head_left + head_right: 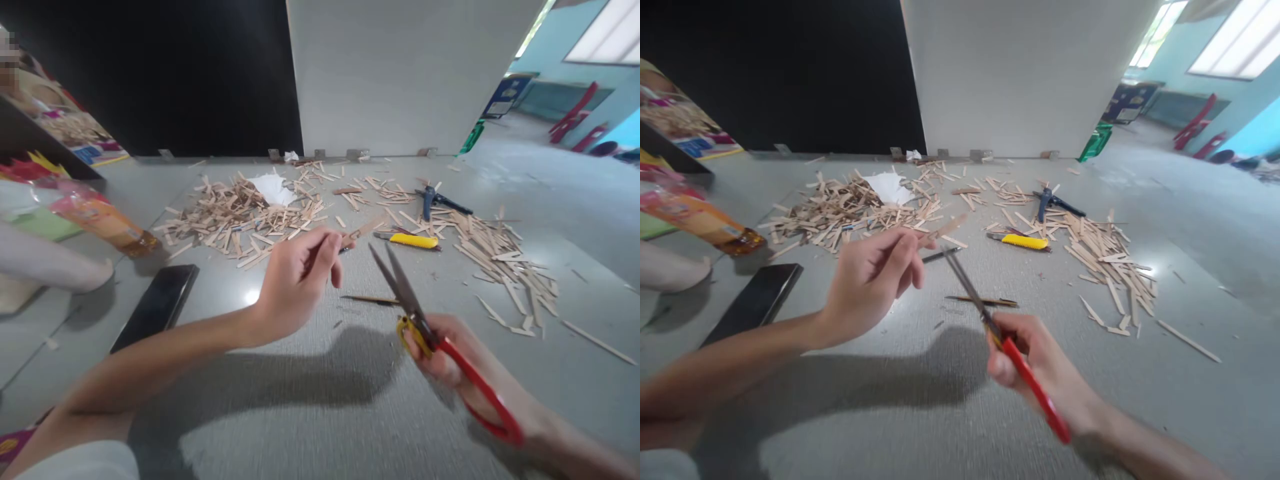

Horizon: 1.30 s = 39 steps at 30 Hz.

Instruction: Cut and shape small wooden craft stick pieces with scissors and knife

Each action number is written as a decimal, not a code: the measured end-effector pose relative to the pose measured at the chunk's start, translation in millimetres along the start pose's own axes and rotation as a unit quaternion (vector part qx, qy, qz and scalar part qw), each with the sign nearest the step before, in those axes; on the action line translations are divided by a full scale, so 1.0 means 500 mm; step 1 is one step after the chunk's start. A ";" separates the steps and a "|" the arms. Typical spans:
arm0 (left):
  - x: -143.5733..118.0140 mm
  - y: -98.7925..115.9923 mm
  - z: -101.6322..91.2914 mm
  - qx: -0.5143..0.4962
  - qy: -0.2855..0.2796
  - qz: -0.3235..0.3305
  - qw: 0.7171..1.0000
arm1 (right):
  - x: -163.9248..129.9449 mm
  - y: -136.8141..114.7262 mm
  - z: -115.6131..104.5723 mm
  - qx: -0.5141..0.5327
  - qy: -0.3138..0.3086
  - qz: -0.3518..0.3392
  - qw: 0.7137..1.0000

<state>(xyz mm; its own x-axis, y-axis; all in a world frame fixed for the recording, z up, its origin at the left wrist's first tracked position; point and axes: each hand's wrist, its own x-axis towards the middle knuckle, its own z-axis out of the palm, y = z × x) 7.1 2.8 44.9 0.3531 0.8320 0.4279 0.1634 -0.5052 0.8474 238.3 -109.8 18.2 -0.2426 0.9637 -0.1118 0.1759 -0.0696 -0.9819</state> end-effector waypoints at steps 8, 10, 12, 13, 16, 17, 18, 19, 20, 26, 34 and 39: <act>-0.039 0.000 -0.004 0.021 -0.071 -0.028 0.997 | -0.034 0.055 0.031 -0.030 -0.004 -0.003 1.000; -0.045 0.004 -0.004 0.023 -0.078 -0.028 0.996 | -0.036 0.058 0.028 -0.038 -0.005 -0.007 0.999; -0.049 0.008 -0.002 0.021 -0.082 -0.031 0.996 | -0.040 0.063 0.025 -0.045 -0.005 -0.003 0.999; -0.050 0.010 -0.001 0.021 -0.085 -0.032 0.996 | -0.042 0.066 0.024 -0.051 -0.004 0.000 0.999; -0.053 0.012 0.004 0.023 -0.092 -0.034 0.995 | -0.050 0.075 0.023 -0.066 0.011 0.005 0.998; -0.054 0.011 0.005 0.023 -0.092 -0.034 0.995 | -0.052 0.077 0.023 -0.072 0.015 0.003 0.997; -0.054 0.011 0.006 0.025 -0.091 -0.035 0.995 | -0.052 0.079 0.024 -0.077 0.018 -0.001 0.997; -0.054 0.009 0.007 0.027 -0.088 -0.034 0.995 | -0.052 0.079 0.024 -0.081 0.018 -0.003 0.997; -0.054 0.008 0.008 0.030 -0.087 -0.033 0.995 | -0.052 0.079 0.024 -0.086 0.015 -0.004 0.996; -0.053 0.006 0.006 0.052 -0.083 -0.008 0.995 | -0.051 0.088 0.019 -0.087 -0.019 0.019 0.996; -0.055 0.002 0.008 0.079 -0.082 0.015 0.993 | -0.052 0.092 0.022 -0.025 -0.044 0.049 0.997; -0.058 -0.001 0.012 0.076 -0.080 0.023 0.994 | -0.061 0.093 0.026 -0.021 -0.013 0.087 0.996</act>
<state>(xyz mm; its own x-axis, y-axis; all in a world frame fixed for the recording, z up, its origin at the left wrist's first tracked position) 2.1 -22.3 30.1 0.5027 0.7667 0.3994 0.2774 -0.5806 0.7655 241.4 -145.5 -26.1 -0.2284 0.9310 -0.2849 0.2576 -0.2244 -0.9398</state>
